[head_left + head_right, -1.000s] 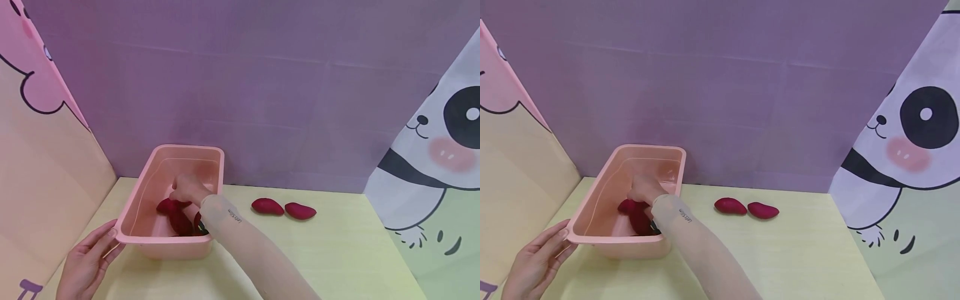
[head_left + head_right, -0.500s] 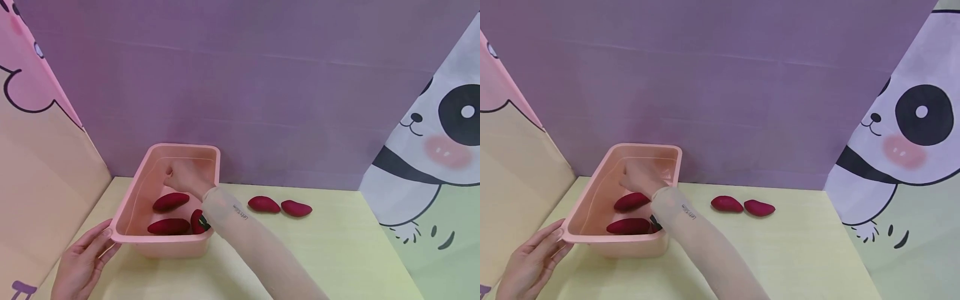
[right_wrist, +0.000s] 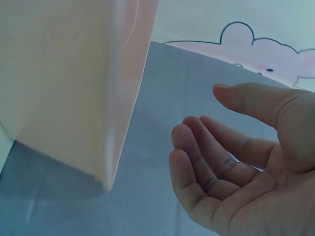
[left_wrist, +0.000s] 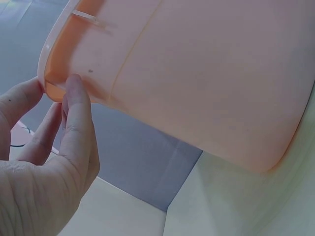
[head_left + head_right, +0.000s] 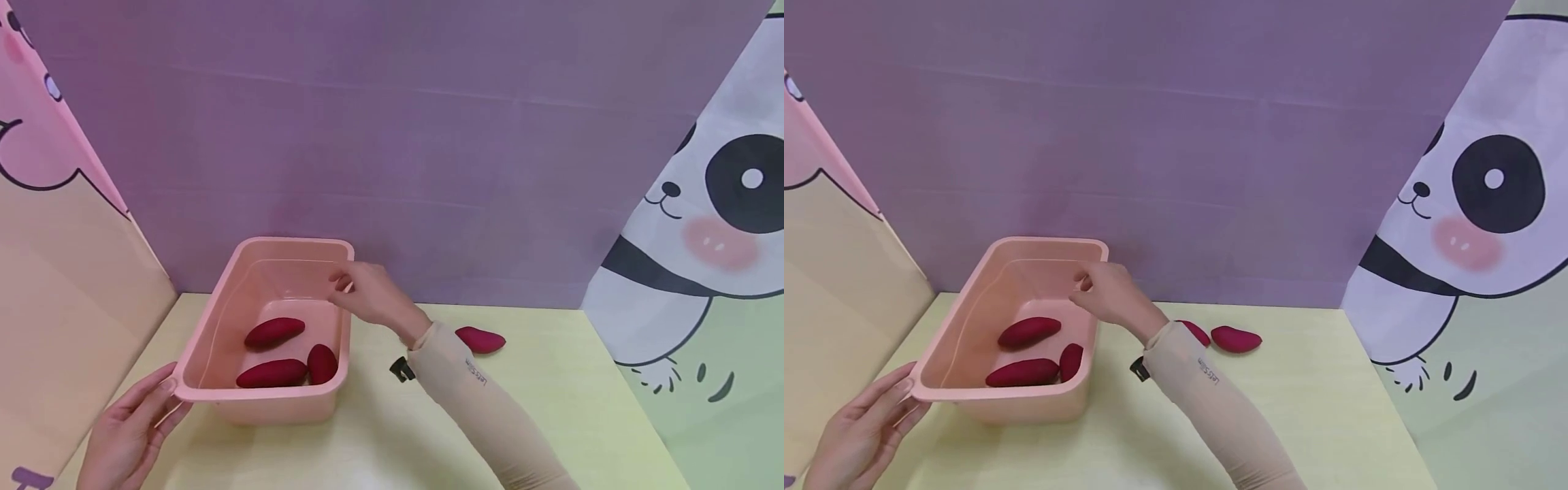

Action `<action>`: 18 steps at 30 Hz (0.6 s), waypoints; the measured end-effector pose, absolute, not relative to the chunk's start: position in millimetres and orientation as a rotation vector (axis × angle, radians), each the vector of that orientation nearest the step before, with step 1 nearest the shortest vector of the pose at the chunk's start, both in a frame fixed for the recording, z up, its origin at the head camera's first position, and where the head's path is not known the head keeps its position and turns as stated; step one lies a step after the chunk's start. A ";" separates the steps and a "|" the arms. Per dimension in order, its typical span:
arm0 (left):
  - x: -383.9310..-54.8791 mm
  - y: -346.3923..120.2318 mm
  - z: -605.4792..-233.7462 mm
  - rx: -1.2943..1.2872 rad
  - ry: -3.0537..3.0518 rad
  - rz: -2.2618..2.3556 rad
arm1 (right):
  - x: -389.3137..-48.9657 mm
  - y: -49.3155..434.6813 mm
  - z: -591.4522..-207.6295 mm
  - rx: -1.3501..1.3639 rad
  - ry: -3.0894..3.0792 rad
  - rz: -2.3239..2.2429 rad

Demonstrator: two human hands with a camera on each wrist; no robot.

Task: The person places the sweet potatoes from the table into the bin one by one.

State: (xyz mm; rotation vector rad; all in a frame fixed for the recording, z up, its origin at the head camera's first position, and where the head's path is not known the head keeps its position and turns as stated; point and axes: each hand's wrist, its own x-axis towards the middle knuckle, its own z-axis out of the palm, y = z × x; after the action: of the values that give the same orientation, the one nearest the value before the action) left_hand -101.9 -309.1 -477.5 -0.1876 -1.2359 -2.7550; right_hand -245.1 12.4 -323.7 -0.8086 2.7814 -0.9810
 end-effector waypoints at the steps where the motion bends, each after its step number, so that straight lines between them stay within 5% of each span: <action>1: -101.9 -309.1 -477.7 -0.191 -1.232 -2.759 | -243.0 19.8 -325.9 -0.799 2.775 -1.005; 18: -99.9 -313.4 -478.9 -0.192 -1.195 -2.781 | -221.4 142.5 -404.6 -0.532 2.813 -1.380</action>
State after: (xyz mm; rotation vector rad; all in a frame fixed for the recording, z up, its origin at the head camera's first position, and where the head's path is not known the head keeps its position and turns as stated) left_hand -99.9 -313.4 -478.9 -0.1925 -1.1955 -2.7811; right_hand -221.4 142.5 -404.6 -0.5320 2.8128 -1.3799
